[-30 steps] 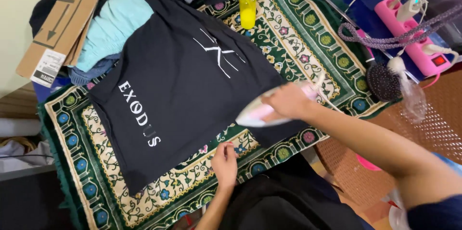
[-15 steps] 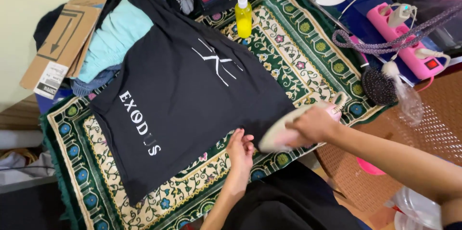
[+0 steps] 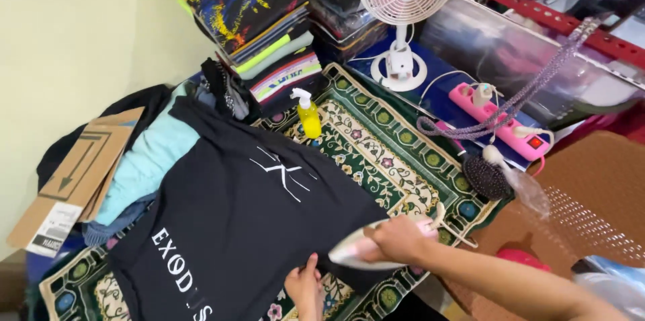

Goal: Ironing a black t-shirt using a spray bottle and an electric iron.

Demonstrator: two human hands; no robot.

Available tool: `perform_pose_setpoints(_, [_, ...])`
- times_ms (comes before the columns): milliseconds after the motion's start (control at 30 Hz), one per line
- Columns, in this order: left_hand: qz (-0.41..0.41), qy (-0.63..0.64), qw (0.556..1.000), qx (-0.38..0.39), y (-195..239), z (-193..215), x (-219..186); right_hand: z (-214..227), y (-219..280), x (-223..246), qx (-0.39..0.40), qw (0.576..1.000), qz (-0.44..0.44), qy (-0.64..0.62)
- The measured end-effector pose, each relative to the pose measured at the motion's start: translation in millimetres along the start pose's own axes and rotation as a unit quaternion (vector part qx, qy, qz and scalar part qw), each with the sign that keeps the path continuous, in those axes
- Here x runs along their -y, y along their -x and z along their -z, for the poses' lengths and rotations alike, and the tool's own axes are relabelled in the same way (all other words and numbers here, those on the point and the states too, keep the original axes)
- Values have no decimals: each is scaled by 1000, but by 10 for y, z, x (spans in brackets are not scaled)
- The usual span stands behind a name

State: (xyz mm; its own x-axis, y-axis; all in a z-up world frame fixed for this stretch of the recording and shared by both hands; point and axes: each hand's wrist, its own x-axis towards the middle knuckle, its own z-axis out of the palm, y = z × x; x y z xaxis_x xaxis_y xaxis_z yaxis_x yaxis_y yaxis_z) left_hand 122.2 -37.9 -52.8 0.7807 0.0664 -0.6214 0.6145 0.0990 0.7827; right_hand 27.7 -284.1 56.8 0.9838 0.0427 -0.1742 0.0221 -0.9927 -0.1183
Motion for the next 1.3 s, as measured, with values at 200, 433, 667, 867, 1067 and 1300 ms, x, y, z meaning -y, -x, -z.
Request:
perform_pose_setpoints(200, [-56,-165,985,-17,-115,248,-7,-96,-18,438,-19,993,-98,-56])
perform_pose_setpoints(433, [-29,-98,995,-15,137,143,-239,-119,-234,-204,-22,986,-164,3])
perform_pose_setpoints(667, [-68,-89,994,4,-13,125,113,146,-306,-952,22,965,-252,73])
perform_pose_setpoints(867, [-21,37,999,16,47,291,137,309,-178,-1215,35,939,-341,43])
perform_pose_setpoints(1067, [-60,302,950,-49,-112,1374,230,170,-311,-1361,-160,902,-400,34])
perform_pose_setpoints(1300, [-122,290,868,-384,-518,2964,-302,-643,-204,-221,-322,916,-238,-26])
